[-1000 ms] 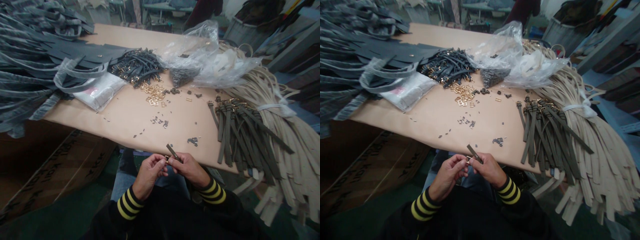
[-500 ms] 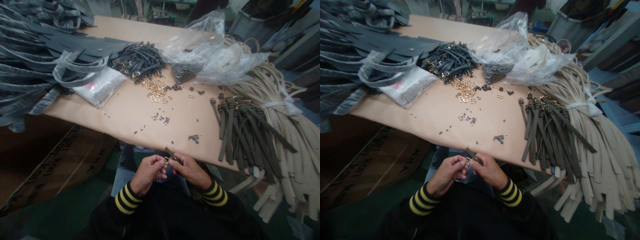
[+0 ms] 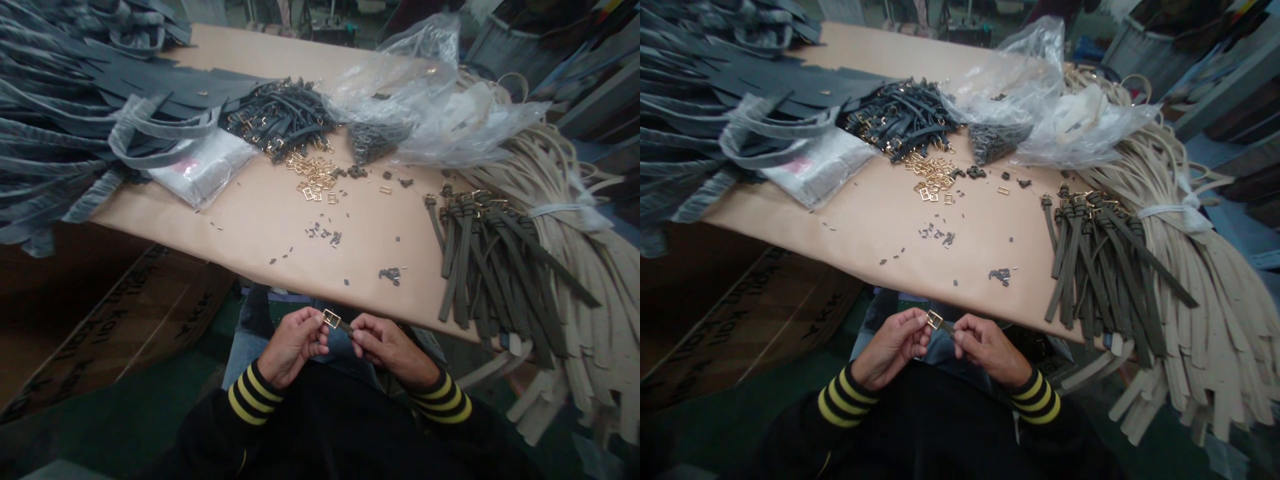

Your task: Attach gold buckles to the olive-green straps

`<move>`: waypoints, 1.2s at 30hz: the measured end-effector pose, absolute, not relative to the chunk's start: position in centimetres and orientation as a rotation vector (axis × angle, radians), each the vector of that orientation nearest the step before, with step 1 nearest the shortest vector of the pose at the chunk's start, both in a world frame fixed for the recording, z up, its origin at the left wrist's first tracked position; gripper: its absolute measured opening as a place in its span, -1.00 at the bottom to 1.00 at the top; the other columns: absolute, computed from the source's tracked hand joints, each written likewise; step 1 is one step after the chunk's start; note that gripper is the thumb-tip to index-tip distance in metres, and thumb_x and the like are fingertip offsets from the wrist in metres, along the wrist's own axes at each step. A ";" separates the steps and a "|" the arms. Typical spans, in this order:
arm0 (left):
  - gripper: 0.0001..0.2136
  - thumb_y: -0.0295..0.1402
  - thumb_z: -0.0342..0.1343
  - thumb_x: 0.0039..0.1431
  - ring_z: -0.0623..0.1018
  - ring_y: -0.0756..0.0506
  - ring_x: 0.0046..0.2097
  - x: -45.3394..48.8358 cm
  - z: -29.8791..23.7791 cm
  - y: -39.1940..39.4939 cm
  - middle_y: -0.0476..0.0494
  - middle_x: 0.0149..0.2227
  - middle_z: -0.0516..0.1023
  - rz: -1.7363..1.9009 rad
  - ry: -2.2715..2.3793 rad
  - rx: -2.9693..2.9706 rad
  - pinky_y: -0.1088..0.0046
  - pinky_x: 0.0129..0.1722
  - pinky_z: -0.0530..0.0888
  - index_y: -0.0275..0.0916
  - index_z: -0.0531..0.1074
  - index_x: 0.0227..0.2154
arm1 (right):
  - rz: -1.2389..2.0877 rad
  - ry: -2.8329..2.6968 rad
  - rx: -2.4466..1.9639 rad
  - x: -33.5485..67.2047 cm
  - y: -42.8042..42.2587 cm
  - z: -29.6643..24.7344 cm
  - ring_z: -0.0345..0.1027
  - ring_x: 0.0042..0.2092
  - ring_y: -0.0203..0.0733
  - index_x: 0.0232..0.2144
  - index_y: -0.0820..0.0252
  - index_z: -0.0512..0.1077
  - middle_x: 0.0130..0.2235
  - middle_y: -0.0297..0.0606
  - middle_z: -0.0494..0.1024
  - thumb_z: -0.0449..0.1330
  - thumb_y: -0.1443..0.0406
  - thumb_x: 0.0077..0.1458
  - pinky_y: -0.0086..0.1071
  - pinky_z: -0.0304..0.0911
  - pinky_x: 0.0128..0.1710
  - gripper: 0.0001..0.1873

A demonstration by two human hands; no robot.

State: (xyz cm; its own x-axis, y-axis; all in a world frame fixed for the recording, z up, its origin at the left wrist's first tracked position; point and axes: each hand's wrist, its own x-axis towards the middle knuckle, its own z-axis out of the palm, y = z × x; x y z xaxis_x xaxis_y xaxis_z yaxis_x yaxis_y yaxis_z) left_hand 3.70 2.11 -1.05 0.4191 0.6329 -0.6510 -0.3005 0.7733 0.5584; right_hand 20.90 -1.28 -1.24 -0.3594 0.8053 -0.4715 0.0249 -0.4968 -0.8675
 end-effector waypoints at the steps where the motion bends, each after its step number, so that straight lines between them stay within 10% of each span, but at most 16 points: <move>1: -0.88 -0.42 0.10 -0.05 0.36 0.15 -0.65 3.7 -1.0 2.1 0.04 -0.63 0.36 0.599 0.977 0.386 0.71 -0.66 0.39 -0.34 0.27 -0.54 | 1.936 -1.101 -1.303 21.0 -1.3 -1.3 -0.10 -0.67 -0.53 -0.43 0.28 0.21 -0.58 -0.43 0.27 0.07 0.11 -0.02 -0.56 -0.24 -0.71 -0.69; 28: -0.90 -0.42 0.06 -0.04 0.39 0.10 -0.60 3.5 -1.6 0.1 0.02 -0.61 0.36 0.402 0.790 0.182 0.65 -0.67 0.41 -0.30 0.23 -0.51 | 2.334 -0.624 -1.063 21.8 -2.1 -3.7 -0.24 -0.76 -0.62 -0.50 0.26 0.20 -0.65 -0.51 0.27 0.19 0.17 -0.14 -0.63 -0.39 -0.79 -0.70; 36: -0.87 -0.39 0.06 -0.06 0.33 0.13 -0.67 4.4 -1.7 -0.1 -0.02 -0.66 0.36 0.355 0.889 0.370 0.68 -0.69 0.38 -0.40 0.35 -0.54 | 1.926 -1.098 -1.266 19.6 -1.9 -1.9 0.04 -0.65 -0.49 -0.27 0.23 0.16 -0.59 -0.47 0.29 0.06 0.20 0.03 -0.59 -0.06 -0.69 -0.74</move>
State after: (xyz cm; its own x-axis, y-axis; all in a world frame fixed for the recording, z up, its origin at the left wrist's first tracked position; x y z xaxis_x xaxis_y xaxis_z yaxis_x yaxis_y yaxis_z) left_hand 4.45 -0.05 -1.68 0.5802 0.4468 -0.6810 -0.1456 0.8795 0.4530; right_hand 19.64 -1.85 -1.94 -0.3812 0.8095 -0.4466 -0.0282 -0.4930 -0.8696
